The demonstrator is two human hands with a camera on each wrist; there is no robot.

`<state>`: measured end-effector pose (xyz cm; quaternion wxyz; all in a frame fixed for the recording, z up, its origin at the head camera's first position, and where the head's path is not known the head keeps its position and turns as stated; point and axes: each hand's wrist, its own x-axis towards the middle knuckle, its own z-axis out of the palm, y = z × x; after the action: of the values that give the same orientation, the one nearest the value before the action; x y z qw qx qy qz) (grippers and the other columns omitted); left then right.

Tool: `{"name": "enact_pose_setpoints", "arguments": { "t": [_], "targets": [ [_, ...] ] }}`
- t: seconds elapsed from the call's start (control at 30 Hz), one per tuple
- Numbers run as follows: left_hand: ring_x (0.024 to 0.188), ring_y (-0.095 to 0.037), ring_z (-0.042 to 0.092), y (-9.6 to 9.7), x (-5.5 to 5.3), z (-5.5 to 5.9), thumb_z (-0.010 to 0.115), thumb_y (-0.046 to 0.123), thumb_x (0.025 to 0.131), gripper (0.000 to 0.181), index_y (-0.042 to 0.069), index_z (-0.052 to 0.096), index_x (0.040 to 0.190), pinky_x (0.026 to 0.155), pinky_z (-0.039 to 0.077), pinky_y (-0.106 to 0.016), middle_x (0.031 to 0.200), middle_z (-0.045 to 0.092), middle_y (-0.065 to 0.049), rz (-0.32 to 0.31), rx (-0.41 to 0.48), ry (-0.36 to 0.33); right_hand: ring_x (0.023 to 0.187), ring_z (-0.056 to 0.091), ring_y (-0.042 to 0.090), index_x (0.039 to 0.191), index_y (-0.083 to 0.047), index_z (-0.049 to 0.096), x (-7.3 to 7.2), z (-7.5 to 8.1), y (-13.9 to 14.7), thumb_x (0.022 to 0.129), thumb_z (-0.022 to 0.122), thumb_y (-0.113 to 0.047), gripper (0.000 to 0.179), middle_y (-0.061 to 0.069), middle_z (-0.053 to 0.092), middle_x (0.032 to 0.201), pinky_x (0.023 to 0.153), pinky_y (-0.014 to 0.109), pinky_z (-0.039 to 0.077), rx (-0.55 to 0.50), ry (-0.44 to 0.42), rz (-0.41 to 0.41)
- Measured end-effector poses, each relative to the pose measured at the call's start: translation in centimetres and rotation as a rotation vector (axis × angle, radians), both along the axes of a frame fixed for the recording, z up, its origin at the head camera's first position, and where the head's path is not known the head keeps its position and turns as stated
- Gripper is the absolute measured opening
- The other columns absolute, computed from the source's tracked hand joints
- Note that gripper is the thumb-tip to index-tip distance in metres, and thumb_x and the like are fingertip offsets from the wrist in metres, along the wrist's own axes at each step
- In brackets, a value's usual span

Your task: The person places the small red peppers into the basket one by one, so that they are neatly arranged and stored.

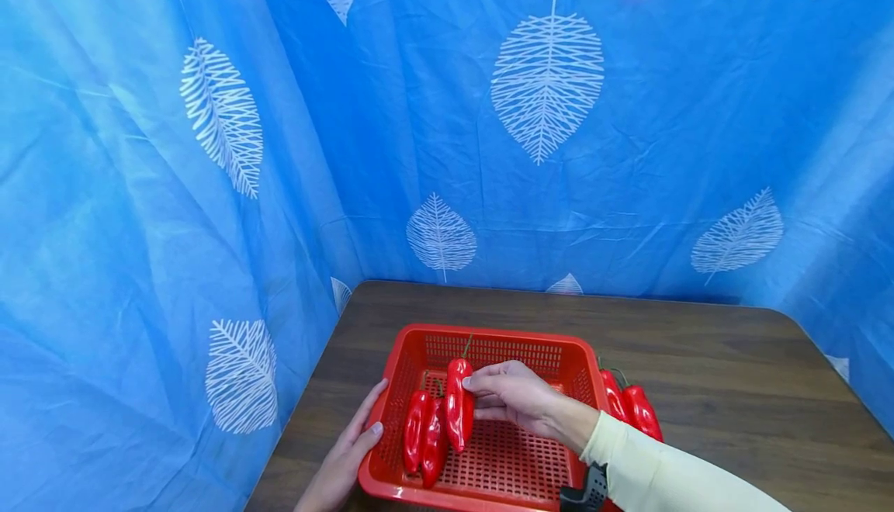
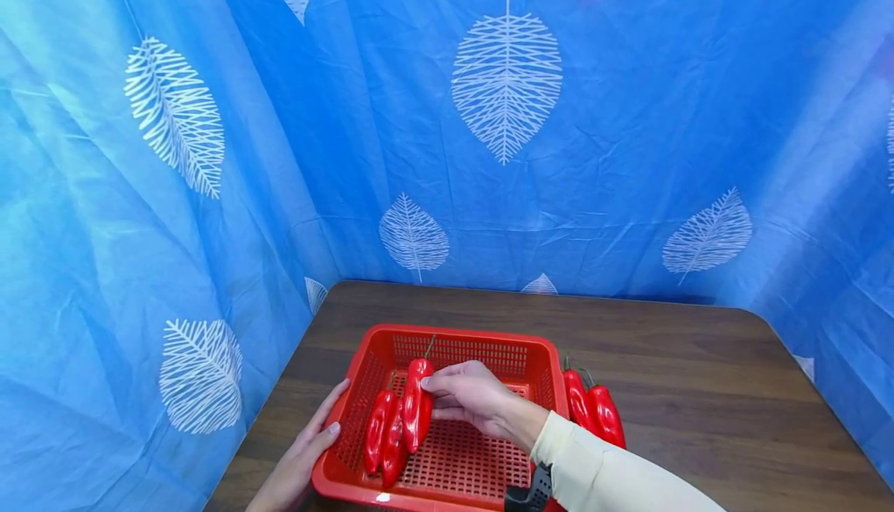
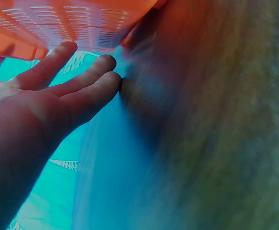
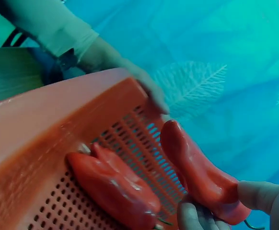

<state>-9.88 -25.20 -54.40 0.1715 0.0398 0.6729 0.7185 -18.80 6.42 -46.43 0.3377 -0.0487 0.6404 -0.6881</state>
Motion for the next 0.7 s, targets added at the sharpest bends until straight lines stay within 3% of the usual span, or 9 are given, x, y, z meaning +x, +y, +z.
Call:
{"name": "enact_pose_setpoints", "arguments": {
  "t": [0.37,0.7],
  "targets": [
    [0.154,-0.048,0.047,0.0,0.1,-0.1,0.048,0.033,0.118,0.074,0.032,0.004,0.178,0.108,0.059,-0.056,0.184,0.002,-0.024,-0.016,0.02,0.003,0.086,0.079,0.015,0.119,0.003,0.076,-0.2,-3.5,-1.3,0.102,0.074,-0.016,0.025,0.006,0.082,0.098,0.082,0.031,0.069,0.052,-0.027,-0.003],
    [0.156,-0.05,0.044,0.0,0.1,-0.2,0.048,0.034,0.118,0.074,0.032,0.004,0.178,0.109,0.059,-0.056,0.183,0.001,-0.024,-0.008,0.014,0.022,0.083,0.079,0.015,0.113,0.003,0.077,-0.3,-4.0,-1.7,0.102,0.074,-0.014,0.02,0.006,0.08,0.094,0.08,0.032,0.069,0.088,-0.026,-0.029]
  ]
}}
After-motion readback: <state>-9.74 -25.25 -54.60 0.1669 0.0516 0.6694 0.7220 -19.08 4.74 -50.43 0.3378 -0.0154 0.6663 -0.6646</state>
